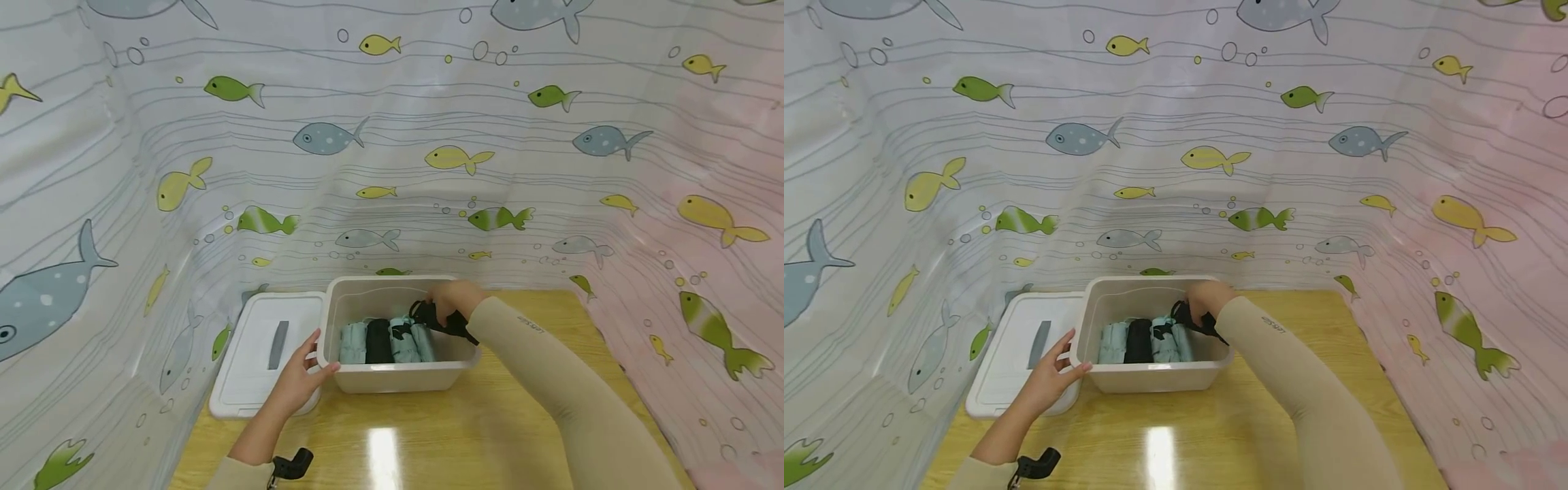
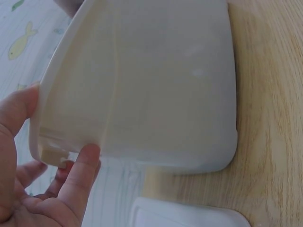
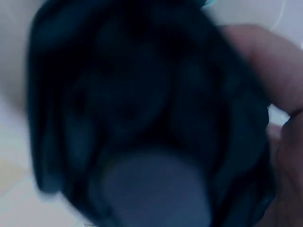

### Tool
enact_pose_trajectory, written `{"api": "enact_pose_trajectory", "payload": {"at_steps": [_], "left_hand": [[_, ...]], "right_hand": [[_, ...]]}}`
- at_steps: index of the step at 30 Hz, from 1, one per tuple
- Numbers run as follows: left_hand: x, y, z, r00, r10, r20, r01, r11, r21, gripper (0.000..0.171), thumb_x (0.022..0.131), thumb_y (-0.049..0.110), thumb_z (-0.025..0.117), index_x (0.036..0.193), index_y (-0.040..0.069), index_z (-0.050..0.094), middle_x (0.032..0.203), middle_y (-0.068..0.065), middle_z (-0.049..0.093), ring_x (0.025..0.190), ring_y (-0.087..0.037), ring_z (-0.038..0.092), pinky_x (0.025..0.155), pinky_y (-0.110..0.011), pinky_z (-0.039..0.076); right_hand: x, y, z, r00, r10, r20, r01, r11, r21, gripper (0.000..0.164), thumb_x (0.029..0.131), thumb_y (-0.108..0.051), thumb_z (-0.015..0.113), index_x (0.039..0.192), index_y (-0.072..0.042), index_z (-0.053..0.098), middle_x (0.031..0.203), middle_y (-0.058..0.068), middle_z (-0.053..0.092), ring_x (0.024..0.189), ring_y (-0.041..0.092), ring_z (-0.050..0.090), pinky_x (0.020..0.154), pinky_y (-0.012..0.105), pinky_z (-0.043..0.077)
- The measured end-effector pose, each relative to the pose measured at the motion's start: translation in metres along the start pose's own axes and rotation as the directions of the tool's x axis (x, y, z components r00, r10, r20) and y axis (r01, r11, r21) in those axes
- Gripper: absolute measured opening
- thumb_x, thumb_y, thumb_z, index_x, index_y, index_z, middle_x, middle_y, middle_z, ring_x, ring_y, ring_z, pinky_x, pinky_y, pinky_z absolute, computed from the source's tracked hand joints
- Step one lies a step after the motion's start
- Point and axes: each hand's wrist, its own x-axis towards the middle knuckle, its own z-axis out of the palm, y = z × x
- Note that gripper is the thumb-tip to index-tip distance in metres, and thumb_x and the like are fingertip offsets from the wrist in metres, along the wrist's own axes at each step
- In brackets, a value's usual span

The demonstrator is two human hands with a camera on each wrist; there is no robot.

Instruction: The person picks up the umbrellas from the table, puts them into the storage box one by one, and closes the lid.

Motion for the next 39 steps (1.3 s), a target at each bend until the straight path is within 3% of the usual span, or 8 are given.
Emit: {"api": "enact_pose_trajectory", "payload": {"at_steps": [8, 13, 18, 24, 28, 31, 34, 39], "left_hand": [[0.000, 0.005, -0.001, 1.000, -0.008, -0.003, 0.008, 1.000, 0.021, 0.092, 0.089, 0.034, 0.078, 0.161, 0.017, 0.022, 0.150, -0.023, 0.038, 0.129, -0.042, 0.050, 0.092, -0.042, 0.054], [0.002, 0.005, -0.003, 1.000, -0.006, -0.002, 0.006, 1.000, 0.019, 0.091, 0.090, 0.034, 0.077, 0.161, 0.018, 0.022, 0.150, -0.023, 0.037, 0.131, -0.042, 0.048, 0.093, -0.043, 0.054], [0.001, 0.005, -0.005, 1.000, -0.008, -0.006, 0.009, 1.000, 0.014, 0.093, 0.089, 0.035, 0.078, 0.161, 0.018, 0.021, 0.150, -0.023, 0.038, 0.130, -0.042, 0.049, 0.093, -0.042, 0.054], [0.000, 0.004, -0.006, 1.000, -0.010, -0.005, 0.010, 1.000, 0.006, 0.092, 0.090, 0.032, 0.077, 0.161, 0.017, 0.021, 0.150, -0.024, 0.038, 0.130, -0.042, 0.049, 0.093, -0.043, 0.054], [0.000, 0.001, -0.004, 1.000, -0.014, -0.008, 0.014, 1.000, 0.004, 0.091, 0.091, 0.029, 0.077, 0.161, 0.017, 0.021, 0.149, -0.023, 0.039, 0.130, -0.042, 0.050, 0.094, -0.043, 0.054], [-0.001, 0.000, -0.002, 1.000, -0.018, -0.009, 0.018, 1.000, 0.005, 0.091, 0.090, 0.030, 0.077, 0.161, 0.016, 0.021, 0.149, -0.023, 0.039, 0.130, -0.042, 0.050, 0.094, -0.042, 0.054], [-0.002, 0.000, -0.001, 1.000, -0.021, -0.014, 0.021, 1.000, 0.010, 0.092, 0.090, 0.031, 0.077, 0.161, 0.017, 0.021, 0.148, -0.023, 0.040, 0.130, -0.042, 0.050, 0.094, -0.043, 0.054], [-0.002, 0.002, -0.002, 1.000, -0.021, -0.015, 0.022, 1.000, 0.013, 0.092, 0.090, 0.032, 0.078, 0.161, 0.017, 0.022, 0.149, -0.023, 0.039, 0.129, -0.042, 0.050, 0.093, -0.042, 0.054]], "right_hand": [[0.017, -0.003, 0.011, 0.998, 0.063, -0.023, -0.064, 0.997, -0.050, 0.067, 0.081, -0.016, 0.082, 0.143, -0.015, 0.056, 0.143, 0.008, 0.054, 0.128, 0.029, 0.049, 0.108, 0.058, 0.037], [0.019, -0.008, 0.015, 0.997, 0.044, -0.057, -0.045, 0.999, -0.016, 0.071, 0.078, -0.011, 0.084, 0.143, -0.016, 0.057, 0.139, 0.009, 0.057, 0.118, 0.027, 0.053, 0.099, 0.046, 0.048], [0.020, -0.011, 0.022, 0.998, 0.025, -0.059, -0.024, 0.999, 0.022, 0.076, 0.074, -0.010, 0.087, 0.142, -0.026, 0.056, 0.134, 0.004, 0.058, 0.107, 0.025, 0.052, 0.086, 0.044, 0.053], [0.028, -0.012, 0.037, 0.997, 0.006, -0.074, -0.014, 0.994, -0.111, 0.077, 0.075, -0.023, 0.089, 0.143, -0.027, 0.054, 0.134, 0.011, 0.052, 0.108, 0.023, 0.051, 0.089, 0.042, 0.051], [0.032, -0.014, 0.051, 0.988, -0.008, -0.151, -0.024, 0.978, -0.207, 0.049, 0.072, -0.024, 0.087, 0.116, -0.022, 0.067, 0.116, 0.011, 0.055, 0.098, 0.021, 0.052, 0.083, 0.037, 0.051], [0.034, -0.016, 0.060, 0.983, 0.001, -0.182, -0.050, 0.963, -0.265, 0.031, 0.071, -0.022, 0.084, 0.095, -0.019, 0.065, 0.108, 0.010, 0.055, 0.090, 0.020, 0.051, 0.079, 0.035, 0.050], [0.031, -0.020, 0.063, 0.989, 0.033, -0.147, -0.070, 0.963, -0.260, 0.036, 0.074, -0.023, 0.082, 0.105, -0.016, 0.065, 0.116, 0.015, 0.054, 0.091, 0.022, 0.051, 0.081, 0.037, 0.052], [0.025, -0.024, 0.063, 0.992, 0.034, -0.125, -0.058, 0.979, -0.196, 0.065, 0.071, -0.024, 0.089, 0.129, -0.017, 0.062, 0.127, 0.018, 0.054, 0.103, 0.026, 0.055, 0.089, 0.043, 0.053]]}}
